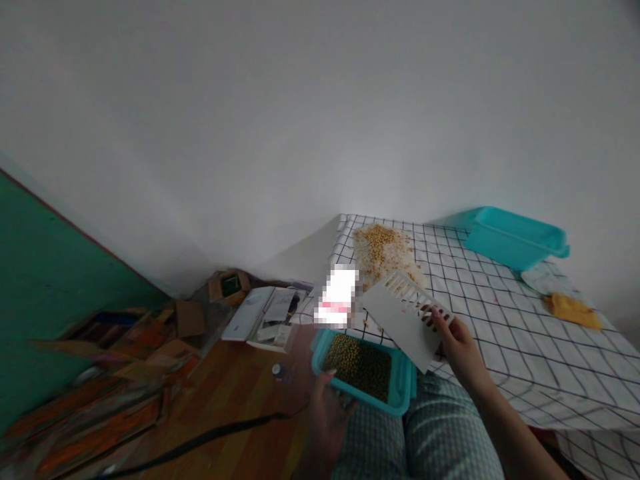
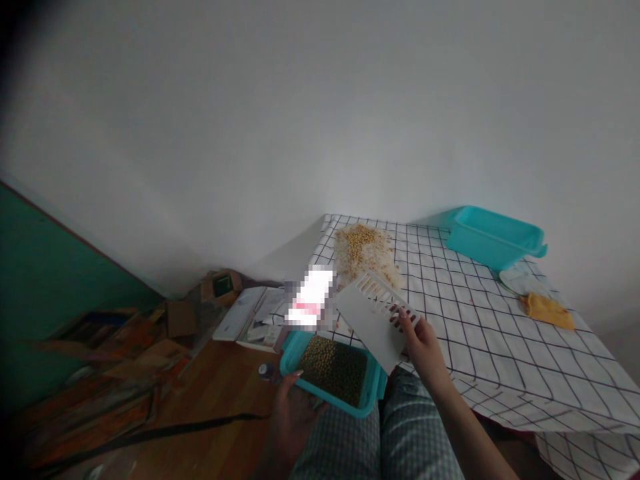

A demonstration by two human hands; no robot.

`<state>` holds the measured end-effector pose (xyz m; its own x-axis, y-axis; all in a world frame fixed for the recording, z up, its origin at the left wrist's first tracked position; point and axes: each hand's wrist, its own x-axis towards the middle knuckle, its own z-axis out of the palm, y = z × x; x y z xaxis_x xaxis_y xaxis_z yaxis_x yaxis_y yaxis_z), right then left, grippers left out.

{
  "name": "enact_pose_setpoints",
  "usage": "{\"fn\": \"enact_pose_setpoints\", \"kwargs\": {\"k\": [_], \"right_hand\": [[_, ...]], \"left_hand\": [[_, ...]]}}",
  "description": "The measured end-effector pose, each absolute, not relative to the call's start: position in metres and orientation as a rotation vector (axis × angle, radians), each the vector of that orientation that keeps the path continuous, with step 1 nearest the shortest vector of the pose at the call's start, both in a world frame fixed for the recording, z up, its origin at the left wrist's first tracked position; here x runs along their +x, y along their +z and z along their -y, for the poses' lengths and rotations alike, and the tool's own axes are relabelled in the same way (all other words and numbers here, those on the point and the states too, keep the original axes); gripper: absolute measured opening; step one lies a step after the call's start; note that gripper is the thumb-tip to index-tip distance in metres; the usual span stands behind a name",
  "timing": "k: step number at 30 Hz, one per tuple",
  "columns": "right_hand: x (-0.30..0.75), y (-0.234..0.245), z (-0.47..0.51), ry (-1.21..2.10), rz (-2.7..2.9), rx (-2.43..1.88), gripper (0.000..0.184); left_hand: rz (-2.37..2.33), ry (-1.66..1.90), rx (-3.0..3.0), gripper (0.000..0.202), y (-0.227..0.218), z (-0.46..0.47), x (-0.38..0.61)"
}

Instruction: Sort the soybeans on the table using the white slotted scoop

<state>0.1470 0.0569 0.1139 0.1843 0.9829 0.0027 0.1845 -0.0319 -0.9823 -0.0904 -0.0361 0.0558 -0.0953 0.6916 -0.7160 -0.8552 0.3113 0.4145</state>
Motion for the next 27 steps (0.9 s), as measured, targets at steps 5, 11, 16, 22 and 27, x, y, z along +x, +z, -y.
{"fn": "enact_pose_setpoints", "kwargs": {"k": [5, 11, 16, 22, 27], "right_hand": [[0.142, 0.117, -0.053, 1.06, 1.251, -1.417, 0.044], [0.146, 0.117, -0.052, 1.035, 1.278, -1.486, 0.047], [0.148, 0.115, -0.053, 1.061, 1.301, -1.464, 0.045], [0.149, 0.119, -0.05, 1.164, 1.317, -1.41, 0.041], [0.151, 0.122, -0.046, 1.147, 1.382, -1.392, 0.041]], "left_hand": [[-1.046, 1.303, -0.197, 0.026, 0.06, 0.036, -0.089], [-1.045, 1.306, -0.196, 0.026, 0.062, 0.036, -0.089], [-1.021, 1.302, -0.189, 0.028, 0.061, 0.037, -0.09], [-1.02, 1.341, -0.204, 0.021, 0.056, 0.037, -0.093], [-1.024, 1.348, -0.199, 0.019, 0.058, 0.036, -0.092]]}}
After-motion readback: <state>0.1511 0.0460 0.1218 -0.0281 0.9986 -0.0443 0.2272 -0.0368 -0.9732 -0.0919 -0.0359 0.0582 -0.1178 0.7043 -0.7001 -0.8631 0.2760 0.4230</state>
